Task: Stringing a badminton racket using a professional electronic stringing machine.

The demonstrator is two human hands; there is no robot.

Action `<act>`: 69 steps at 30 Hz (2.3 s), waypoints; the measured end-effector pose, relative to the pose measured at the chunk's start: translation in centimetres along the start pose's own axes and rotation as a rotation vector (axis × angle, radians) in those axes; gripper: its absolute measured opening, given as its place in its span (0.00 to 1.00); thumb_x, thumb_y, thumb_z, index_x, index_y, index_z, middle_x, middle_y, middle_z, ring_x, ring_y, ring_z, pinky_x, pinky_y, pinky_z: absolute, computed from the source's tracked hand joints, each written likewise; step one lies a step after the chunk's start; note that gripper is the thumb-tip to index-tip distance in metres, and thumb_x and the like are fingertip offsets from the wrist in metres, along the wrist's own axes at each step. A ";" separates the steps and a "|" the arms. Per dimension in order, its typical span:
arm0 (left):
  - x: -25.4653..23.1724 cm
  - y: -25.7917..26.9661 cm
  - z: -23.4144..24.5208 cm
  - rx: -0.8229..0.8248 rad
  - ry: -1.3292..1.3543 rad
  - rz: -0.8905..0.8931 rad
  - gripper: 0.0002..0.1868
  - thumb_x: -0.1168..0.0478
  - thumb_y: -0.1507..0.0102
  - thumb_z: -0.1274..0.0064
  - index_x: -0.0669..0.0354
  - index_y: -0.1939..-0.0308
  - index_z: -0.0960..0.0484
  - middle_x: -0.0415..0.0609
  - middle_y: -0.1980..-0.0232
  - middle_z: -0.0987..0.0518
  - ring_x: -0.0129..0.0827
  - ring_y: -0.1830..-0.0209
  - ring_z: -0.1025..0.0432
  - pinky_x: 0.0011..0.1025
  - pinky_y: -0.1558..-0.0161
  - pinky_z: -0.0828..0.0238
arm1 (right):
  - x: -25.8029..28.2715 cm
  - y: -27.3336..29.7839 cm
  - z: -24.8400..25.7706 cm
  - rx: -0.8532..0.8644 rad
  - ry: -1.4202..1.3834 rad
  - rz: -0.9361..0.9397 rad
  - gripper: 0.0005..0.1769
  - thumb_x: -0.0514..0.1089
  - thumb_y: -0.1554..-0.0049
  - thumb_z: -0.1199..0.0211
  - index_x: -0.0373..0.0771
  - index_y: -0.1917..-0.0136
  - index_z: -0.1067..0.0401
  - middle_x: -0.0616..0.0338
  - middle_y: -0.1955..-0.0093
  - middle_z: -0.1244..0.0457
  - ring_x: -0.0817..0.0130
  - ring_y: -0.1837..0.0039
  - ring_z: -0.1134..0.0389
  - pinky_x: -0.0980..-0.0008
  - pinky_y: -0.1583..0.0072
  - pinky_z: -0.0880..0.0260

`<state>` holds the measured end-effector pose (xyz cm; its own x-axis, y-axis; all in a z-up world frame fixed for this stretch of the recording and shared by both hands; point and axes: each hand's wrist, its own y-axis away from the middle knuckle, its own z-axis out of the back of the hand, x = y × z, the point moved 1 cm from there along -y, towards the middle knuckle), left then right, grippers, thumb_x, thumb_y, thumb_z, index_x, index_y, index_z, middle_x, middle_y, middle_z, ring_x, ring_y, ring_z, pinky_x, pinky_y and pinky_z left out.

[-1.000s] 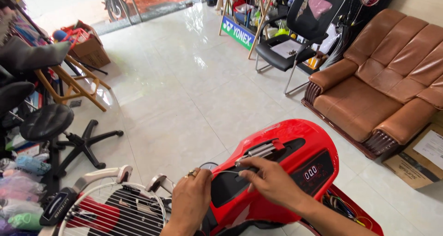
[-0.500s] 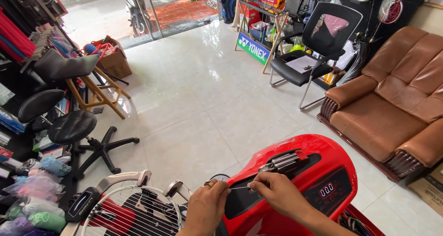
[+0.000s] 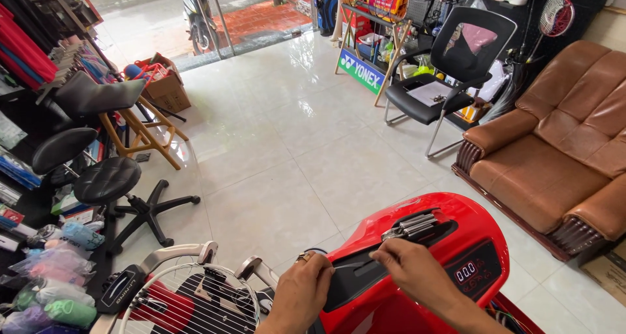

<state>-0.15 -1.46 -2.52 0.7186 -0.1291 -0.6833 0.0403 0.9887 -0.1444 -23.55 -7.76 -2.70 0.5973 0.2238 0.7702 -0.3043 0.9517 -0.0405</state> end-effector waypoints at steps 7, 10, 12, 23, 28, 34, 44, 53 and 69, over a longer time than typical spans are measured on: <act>0.2 -0.3 -0.2 -0.044 -0.006 0.025 0.06 0.60 0.35 0.49 0.59 0.60 0.24 0.55 0.63 0.19 0.52 0.63 0.22 0.46 0.60 0.27 | -7.8 1.4 4.7 -0.143 -0.562 -0.415 0.18 0.45 0.40 0.40 0.39 0.38 0.31 0.59 0.62 0.46 0.62 0.66 0.40 0.58 0.64 0.35; 0.5 -0.4 -0.4 -0.049 -0.001 0.043 0.06 0.60 0.33 0.50 0.59 0.57 0.25 0.57 0.64 0.18 0.54 0.62 0.22 0.47 0.59 0.28 | -13.9 2.6 7.1 -0.263 -0.697 -0.427 0.32 0.33 0.48 0.40 0.39 0.29 0.36 0.58 0.55 0.46 0.64 0.57 0.39 0.61 0.58 0.35; 0.9 -0.5 -0.7 -0.031 0.003 0.052 0.06 0.60 0.32 0.52 0.59 0.56 0.27 0.58 0.65 0.17 0.55 0.62 0.22 0.48 0.59 0.28 | -15.7 3.3 8.3 -0.308 -0.800 -0.416 0.38 0.28 0.52 0.42 0.39 0.27 0.39 0.58 0.52 0.46 0.66 0.53 0.38 0.62 0.54 0.32; 0.6 0.8 0.2 -0.121 -0.134 -0.057 0.08 0.59 0.33 0.53 0.58 0.54 0.26 0.66 0.65 0.19 0.64 0.62 0.25 0.57 0.63 0.31 | -25.5 11.8 6.8 -0.475 -0.165 -0.421 0.25 0.38 0.42 0.35 0.35 0.31 0.28 0.49 0.48 0.31 0.62 0.53 0.27 0.63 0.51 0.25; -0.7 0.6 0.7 -0.065 -0.135 0.023 0.10 0.59 0.30 0.57 0.60 0.50 0.30 0.67 0.67 0.20 0.66 0.63 0.25 0.58 0.61 0.31 | -35.6 16.9 3.3 -0.381 -0.013 -0.628 0.34 0.33 0.47 0.36 0.38 0.27 0.32 0.44 0.49 0.29 0.57 0.51 0.28 0.62 0.47 0.26; -1.3 0.9 0.9 0.012 -0.192 0.175 0.12 0.56 0.29 0.59 0.59 0.47 0.31 0.65 0.70 0.19 0.63 0.63 0.23 0.55 0.61 0.29 | -37.9 17.9 -0.5 -0.350 -0.038 -0.764 0.34 0.32 0.48 0.35 0.38 0.29 0.36 0.50 0.38 0.32 0.58 0.39 0.29 0.60 0.40 0.28; 0.7 1.7 0.5 -0.116 -0.283 -0.025 0.11 0.57 0.34 0.51 0.54 0.49 0.25 0.57 0.66 0.16 0.60 0.68 0.24 0.55 0.65 0.31 | -34.8 19.3 -1.3 -0.444 0.362 -0.504 0.23 0.31 0.51 0.35 0.38 0.40 0.29 0.47 0.41 0.35 0.44 0.39 0.34 0.52 0.40 0.33; -0.9 1.0 1.0 -0.253 -0.167 -0.105 0.05 0.61 0.34 0.48 0.57 0.58 0.22 0.57 0.72 0.19 0.56 0.72 0.25 0.50 0.69 0.31 | -14.1 8.6 5.3 -0.578 -0.033 -0.255 0.14 0.45 0.38 0.38 0.38 0.42 0.26 0.58 0.48 0.34 0.68 0.53 0.31 0.68 0.54 0.31; -0.6 0.5 0.3 -0.193 -0.095 -0.091 0.05 0.61 0.34 0.48 0.60 0.59 0.22 0.58 0.72 0.19 0.55 0.71 0.24 0.49 0.67 0.30 | 3.8 -1.0 -2.1 -0.072 0.153 0.619 0.11 0.43 0.46 0.31 0.44 0.49 0.24 0.60 0.53 0.34 0.61 0.47 0.33 0.59 0.46 0.40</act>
<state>-0.32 -0.85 -1.98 0.7809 -0.1999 -0.5918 -0.0190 0.9394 -0.3424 -19.40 -7.40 -1.05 0.4281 0.7585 0.4914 -0.5791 0.6477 -0.4952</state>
